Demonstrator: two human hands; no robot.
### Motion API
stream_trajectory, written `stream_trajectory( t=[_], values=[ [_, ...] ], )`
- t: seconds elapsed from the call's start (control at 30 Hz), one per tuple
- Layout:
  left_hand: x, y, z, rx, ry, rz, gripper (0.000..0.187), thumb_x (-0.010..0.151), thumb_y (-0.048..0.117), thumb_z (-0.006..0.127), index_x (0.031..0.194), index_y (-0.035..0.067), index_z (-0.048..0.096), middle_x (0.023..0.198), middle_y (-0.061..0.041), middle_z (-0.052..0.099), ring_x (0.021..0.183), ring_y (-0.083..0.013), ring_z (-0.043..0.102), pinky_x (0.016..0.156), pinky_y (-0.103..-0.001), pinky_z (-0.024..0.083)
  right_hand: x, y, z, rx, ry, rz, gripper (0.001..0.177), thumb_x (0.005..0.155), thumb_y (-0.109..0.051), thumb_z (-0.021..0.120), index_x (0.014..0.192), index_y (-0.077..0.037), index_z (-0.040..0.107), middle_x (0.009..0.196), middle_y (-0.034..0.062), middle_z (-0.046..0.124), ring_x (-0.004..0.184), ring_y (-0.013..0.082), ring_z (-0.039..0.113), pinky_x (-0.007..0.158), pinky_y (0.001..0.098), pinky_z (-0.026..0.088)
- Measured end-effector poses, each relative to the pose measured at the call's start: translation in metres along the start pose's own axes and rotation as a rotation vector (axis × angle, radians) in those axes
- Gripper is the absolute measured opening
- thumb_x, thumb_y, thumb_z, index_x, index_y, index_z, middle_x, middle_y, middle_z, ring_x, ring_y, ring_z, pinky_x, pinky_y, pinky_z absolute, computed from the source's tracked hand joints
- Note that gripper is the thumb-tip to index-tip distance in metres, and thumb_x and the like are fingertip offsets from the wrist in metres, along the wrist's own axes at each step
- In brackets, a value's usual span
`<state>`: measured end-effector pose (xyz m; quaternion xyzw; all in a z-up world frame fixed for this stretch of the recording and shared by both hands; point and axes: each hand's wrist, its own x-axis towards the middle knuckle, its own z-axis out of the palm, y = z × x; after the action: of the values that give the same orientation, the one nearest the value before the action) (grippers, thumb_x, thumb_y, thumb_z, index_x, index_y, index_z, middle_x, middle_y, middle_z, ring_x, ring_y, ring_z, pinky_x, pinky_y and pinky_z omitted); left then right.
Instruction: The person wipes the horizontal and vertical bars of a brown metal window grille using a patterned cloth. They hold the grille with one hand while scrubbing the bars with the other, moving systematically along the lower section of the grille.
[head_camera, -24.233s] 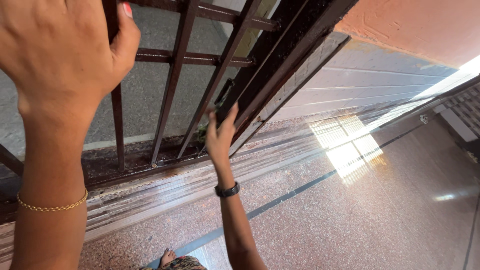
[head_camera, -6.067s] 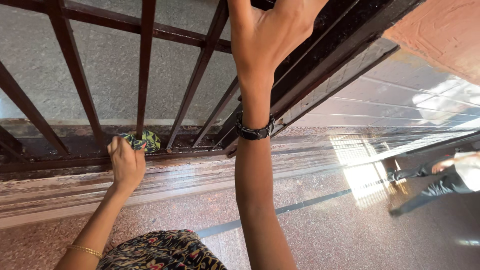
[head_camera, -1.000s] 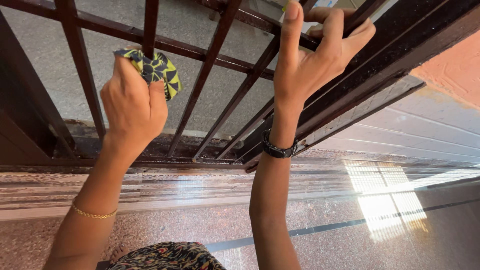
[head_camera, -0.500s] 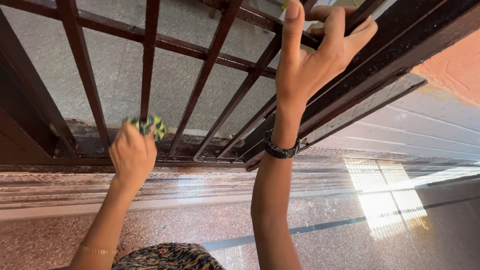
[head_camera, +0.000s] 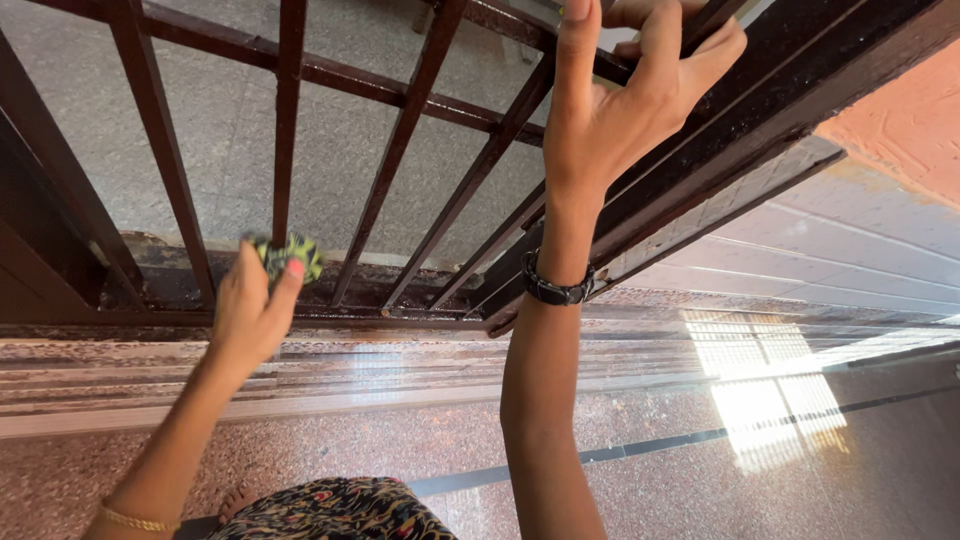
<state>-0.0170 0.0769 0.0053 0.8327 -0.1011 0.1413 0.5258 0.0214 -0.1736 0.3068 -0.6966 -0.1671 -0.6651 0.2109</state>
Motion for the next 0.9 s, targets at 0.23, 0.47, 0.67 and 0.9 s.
stream_trajectory(
  t=[0.23, 0.47, 0.67, 0.9],
  values=[
    [0.062, 0.134, -0.068, -0.472, 0.053, 0.478, 0.059, 0.115, 0.052, 0.031, 0.142, 0.0, 0.033, 0.105, -0.005, 0.056, 0.094, -0.016, 0.054, 0.084, -0.032, 0.046, 0.004, -0.003, 0.0, 0.026, 0.022, -0.012, 0.048, 0.103, -0.057, 0.064, 0.104, -0.01, 0.069, 0.118, 0.0105, 0.047, 0.095, 0.0097, 0.054, 0.066, 0.0261, 0.049],
    [0.071, 0.14, -0.058, -0.294, 0.248, 0.48, 0.039, 0.123, 0.035, 0.045, 0.135, -0.001, 0.047, 0.086, -0.003, 0.06, 0.074, -0.0113, 0.058, 0.067, -0.029, 0.047, 0.001, -0.003, -0.001, -0.008, 0.001, -0.003, 0.044, 0.105, -0.055, 0.065, 0.1, -0.011, 0.07, 0.117, 0.0089, 0.05, 0.099, 0.0133, 0.053, 0.068, 0.0271, 0.048],
    [0.061, 0.101, -0.037, -0.256, 0.285, 0.435, 0.03, 0.119, 0.026, 0.049, 0.124, -0.003, 0.048, 0.08, -0.008, 0.058, 0.066, -0.0175, 0.059, 0.059, -0.035, 0.044, 0.003, -0.007, -0.003, 0.018, -0.012, -0.001, 0.047, 0.105, -0.057, 0.064, 0.098, -0.01, 0.068, 0.107, 0.006, 0.051, 0.098, 0.0126, 0.049, 0.07, 0.0267, 0.047],
    [0.011, 0.0, 0.013, -0.037, 0.318, 0.287, 0.025, 0.114, 0.023, 0.052, 0.114, -0.003, 0.05, 0.084, -0.015, 0.062, 0.072, -0.0309, 0.063, 0.065, -0.043, 0.047, 0.0, 0.003, -0.001, -0.044, -0.017, -0.029, 0.042, 0.104, -0.051, 0.068, 0.098, -0.01, 0.07, 0.102, 0.005, 0.053, 0.098, 0.0143, 0.047, 0.069, 0.0289, 0.044]
  ],
)
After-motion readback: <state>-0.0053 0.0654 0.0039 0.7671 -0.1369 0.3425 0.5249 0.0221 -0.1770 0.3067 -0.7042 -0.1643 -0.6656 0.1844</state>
